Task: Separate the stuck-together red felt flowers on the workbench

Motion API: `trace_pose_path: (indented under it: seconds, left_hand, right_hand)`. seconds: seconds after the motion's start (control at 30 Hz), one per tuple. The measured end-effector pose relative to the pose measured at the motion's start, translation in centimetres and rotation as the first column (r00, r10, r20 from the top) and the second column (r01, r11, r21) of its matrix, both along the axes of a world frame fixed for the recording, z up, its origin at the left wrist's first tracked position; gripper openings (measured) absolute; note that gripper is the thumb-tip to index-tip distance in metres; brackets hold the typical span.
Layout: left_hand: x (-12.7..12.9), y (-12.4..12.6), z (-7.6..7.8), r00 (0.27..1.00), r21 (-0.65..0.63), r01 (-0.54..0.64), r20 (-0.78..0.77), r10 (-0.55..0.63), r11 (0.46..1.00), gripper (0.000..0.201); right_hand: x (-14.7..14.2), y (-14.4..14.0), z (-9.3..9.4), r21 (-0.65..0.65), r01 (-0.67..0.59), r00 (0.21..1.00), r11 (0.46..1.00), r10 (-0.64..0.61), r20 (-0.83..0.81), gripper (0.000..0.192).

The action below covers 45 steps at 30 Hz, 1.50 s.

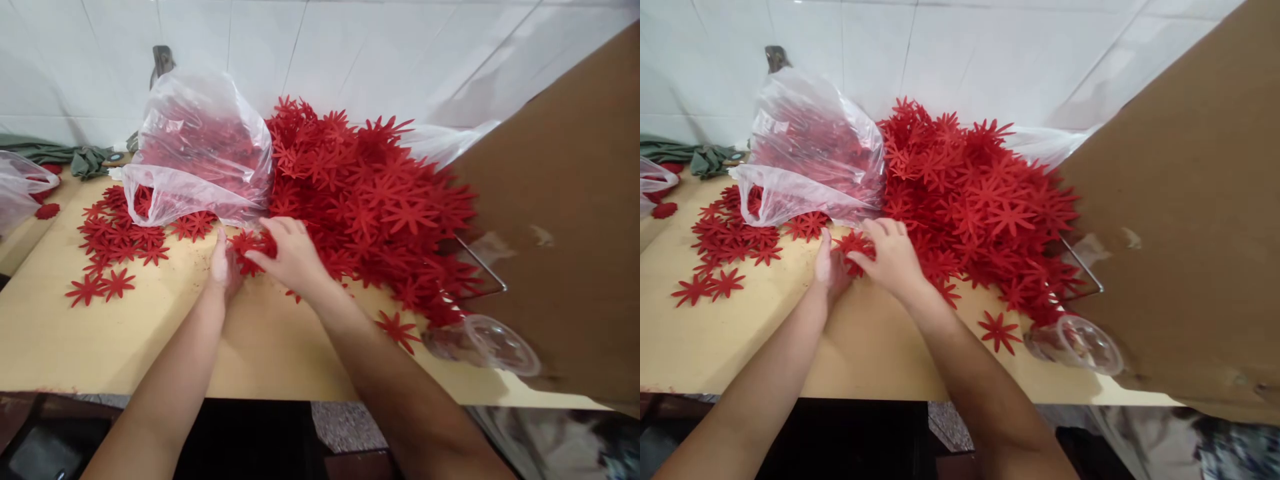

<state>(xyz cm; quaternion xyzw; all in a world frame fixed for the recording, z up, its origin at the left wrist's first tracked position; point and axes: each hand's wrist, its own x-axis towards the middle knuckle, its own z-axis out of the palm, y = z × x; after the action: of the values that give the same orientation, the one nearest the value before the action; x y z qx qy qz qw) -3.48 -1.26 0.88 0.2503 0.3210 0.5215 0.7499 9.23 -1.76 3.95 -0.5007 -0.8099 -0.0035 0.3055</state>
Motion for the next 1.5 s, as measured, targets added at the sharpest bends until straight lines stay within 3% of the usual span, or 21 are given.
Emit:
trace_pose_path:
  seconds: [0.13,0.23,0.4,0.57,0.63,0.7,0.83,1.0,1.13,1.23,1.33,1.43,1.5]
  left_hand:
    - [0.0,0.1,0.1,1.000,0.001,0.013,-0.006,-0.013,1.000,0.078]
    - [0.2,0.1,0.1,0.999,0.008,0.047,0.015,-0.047,0.999,0.067]
    - [0.3,-0.1,0.4,0.995,-0.029,0.086,0.059,-0.084,0.996,0.058]
    - [0.1,-0.1,0.2,0.999,-0.045,0.023,0.048,-0.021,0.999,0.042]
    - [0.2,0.0,-0.2,1.000,-0.026,0.013,-0.015,-0.014,1.000,0.055]
    - [0.3,0.2,-0.6,0.996,-0.021,0.007,-0.084,-0.008,1.000,0.065]
    - [0.5,0.5,-1.0,0.989,-0.020,-0.018,-0.149,0.014,1.000,0.062]
    - [0.7,0.7,-1.2,0.977,0.014,-0.008,-0.215,0.010,1.000,0.049]
    - [1.1,0.6,-1.3,0.966,0.061,-0.052,-0.251,0.065,0.997,0.038]
    - [1.5,0.6,-1.4,0.960,0.097,-0.074,-0.264,0.098,0.993,0.027]
    - [1.5,0.7,-1.6,0.950,0.122,-0.106,-0.279,0.137,0.987,0.019]
    - [1.4,0.7,-1.9,0.924,0.160,-0.143,-0.332,0.190,0.977,0.016]
    - [1.2,0.7,-1.9,0.920,0.184,-0.108,-0.354,0.169,0.977,0.020]
  right_hand:
    - [-2.1,0.2,-1.7,-0.115,-0.051,0.998,0.992,0.047,-0.036,0.020]
    - [-1.1,1.0,-2.1,-0.144,0.006,0.967,0.990,-0.042,-0.251,0.017]
    - [0.6,1.9,-2.5,-0.207,0.100,0.748,0.973,-0.211,-0.629,0.009]
    - [1.2,1.7,-2.6,-0.248,0.097,0.613,0.964,-0.254,-0.748,0.010]
    - [1.3,1.4,-2.4,-0.261,0.063,0.589,0.963,-0.247,-0.770,0.015]
    - [1.4,1.1,-2.3,-0.237,0.056,0.611,0.970,-0.221,-0.760,0.019]
    - [1.6,0.8,-2.3,-0.102,0.101,0.675,0.990,-0.143,-0.723,0.018]
    - [1.5,1.1,-3.2,-0.215,-0.021,0.550,0.976,-0.169,-0.818,0.010]
    - [1.1,1.0,-3.3,-0.263,-0.078,0.538,0.962,-0.182,-0.823,0.009]
    - [0.5,0.5,-2.8,-0.302,-0.169,0.581,0.938,-0.153,-0.799,0.013]
    - [0.0,0.1,-2.6,-0.303,-0.228,0.678,0.925,-0.073,-0.732,0.021]
    - [0.1,0.3,-3.1,-0.291,-0.178,0.745,0.940,-0.064,-0.664,0.014]
    - [0.4,0.6,-3.4,-0.289,-0.143,0.742,0.946,-0.091,-0.664,0.014]
